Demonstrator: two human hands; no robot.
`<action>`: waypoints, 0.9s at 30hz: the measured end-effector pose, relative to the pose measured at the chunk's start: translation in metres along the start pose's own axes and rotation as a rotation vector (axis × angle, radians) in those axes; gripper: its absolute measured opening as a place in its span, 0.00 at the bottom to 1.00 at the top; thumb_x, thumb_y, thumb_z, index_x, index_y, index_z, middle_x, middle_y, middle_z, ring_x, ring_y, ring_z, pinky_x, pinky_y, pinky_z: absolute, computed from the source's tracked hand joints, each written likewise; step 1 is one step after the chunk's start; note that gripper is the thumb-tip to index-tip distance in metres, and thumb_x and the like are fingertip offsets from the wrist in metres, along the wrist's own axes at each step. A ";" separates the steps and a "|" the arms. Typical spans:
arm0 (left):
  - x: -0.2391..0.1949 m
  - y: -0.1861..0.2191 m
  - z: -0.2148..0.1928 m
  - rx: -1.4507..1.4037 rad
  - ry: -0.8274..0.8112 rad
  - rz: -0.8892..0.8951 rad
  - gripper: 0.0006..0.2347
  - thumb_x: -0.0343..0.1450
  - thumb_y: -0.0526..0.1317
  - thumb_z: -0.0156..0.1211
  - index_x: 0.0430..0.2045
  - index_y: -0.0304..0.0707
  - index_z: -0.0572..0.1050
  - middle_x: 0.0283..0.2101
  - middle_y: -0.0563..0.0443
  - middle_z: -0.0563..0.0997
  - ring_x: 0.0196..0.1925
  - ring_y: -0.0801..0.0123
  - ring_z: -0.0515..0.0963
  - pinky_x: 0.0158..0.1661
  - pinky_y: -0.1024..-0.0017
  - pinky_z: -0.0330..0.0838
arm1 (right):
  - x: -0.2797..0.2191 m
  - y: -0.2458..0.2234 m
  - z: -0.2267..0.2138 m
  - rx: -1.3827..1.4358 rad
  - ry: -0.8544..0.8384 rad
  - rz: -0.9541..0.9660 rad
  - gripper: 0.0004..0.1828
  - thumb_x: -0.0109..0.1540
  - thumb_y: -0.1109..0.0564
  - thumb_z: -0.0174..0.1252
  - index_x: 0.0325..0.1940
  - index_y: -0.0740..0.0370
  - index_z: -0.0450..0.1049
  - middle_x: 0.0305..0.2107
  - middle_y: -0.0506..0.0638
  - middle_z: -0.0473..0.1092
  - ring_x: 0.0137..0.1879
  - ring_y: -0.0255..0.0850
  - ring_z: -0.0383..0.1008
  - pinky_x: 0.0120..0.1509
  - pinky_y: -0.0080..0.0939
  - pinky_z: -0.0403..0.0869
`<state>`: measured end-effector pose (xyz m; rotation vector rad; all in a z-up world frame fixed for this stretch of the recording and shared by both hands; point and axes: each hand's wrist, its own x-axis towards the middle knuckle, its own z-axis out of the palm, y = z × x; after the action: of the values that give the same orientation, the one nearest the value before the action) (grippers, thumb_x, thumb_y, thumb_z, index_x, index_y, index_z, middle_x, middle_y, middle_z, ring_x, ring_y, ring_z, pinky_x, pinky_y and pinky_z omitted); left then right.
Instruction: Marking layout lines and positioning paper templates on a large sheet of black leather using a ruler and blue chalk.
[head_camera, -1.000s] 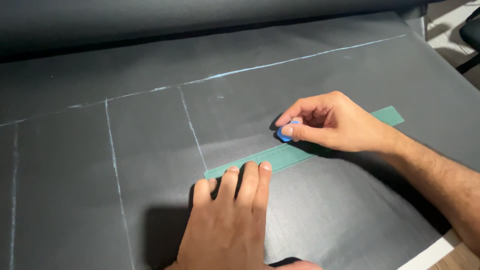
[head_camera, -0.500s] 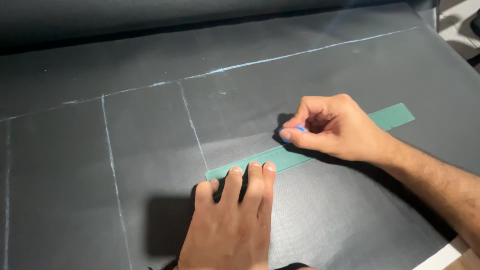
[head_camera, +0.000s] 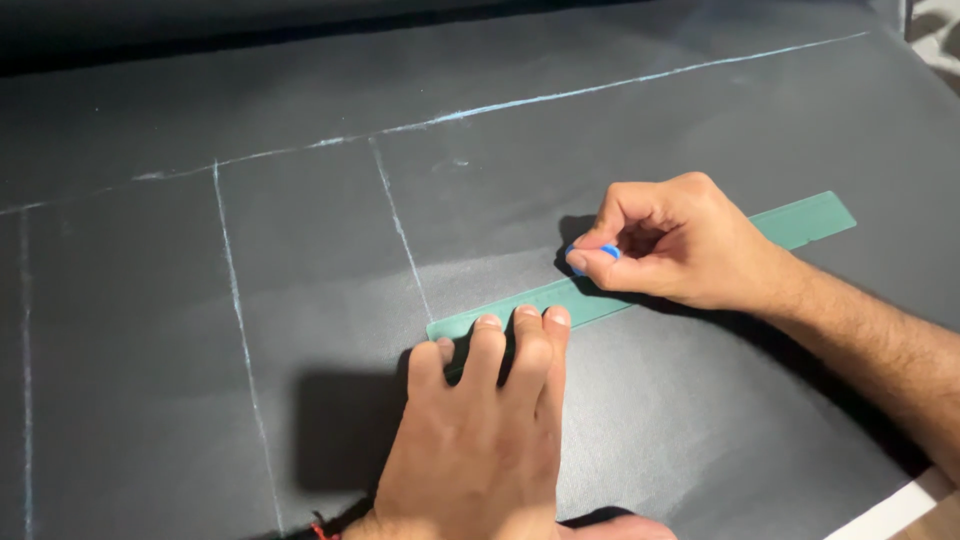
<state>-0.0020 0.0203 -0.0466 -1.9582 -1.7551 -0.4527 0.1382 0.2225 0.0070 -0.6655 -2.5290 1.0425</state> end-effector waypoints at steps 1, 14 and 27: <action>0.002 0.000 -0.004 -0.034 -0.008 -0.010 0.57 0.59 0.86 0.22 0.64 0.32 0.69 0.59 0.44 0.70 0.55 0.54 0.71 0.44 0.54 0.66 | 0.000 0.000 0.000 -0.021 -0.002 -0.021 0.09 0.59 0.58 0.68 0.28 0.59 0.75 0.24 0.42 0.80 0.23 0.24 0.63 0.26 0.24 0.67; 0.011 -0.001 -0.021 -0.192 -0.183 -0.066 0.66 0.48 0.93 0.41 0.61 0.23 0.67 0.54 0.47 0.73 0.44 0.60 0.71 0.42 0.59 0.62 | 0.004 0.000 0.001 -0.038 0.005 -0.019 0.11 0.60 0.58 0.68 0.26 0.58 0.73 0.22 0.41 0.77 0.23 0.25 0.61 0.27 0.26 0.64; 0.007 0.000 -0.034 -0.312 -0.011 -0.084 0.50 0.61 0.74 0.23 0.55 0.20 0.70 0.59 0.24 0.73 0.55 0.39 0.70 0.57 0.46 0.59 | -0.019 -0.007 -0.015 0.047 0.297 -0.088 0.08 0.63 0.66 0.65 0.33 0.67 0.71 0.26 0.52 0.74 0.26 0.30 0.67 0.31 0.27 0.69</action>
<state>0.0007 0.0077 -0.0139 -2.1003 -1.8704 -0.7880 0.1592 0.2166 0.0199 -0.6380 -2.2507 0.8967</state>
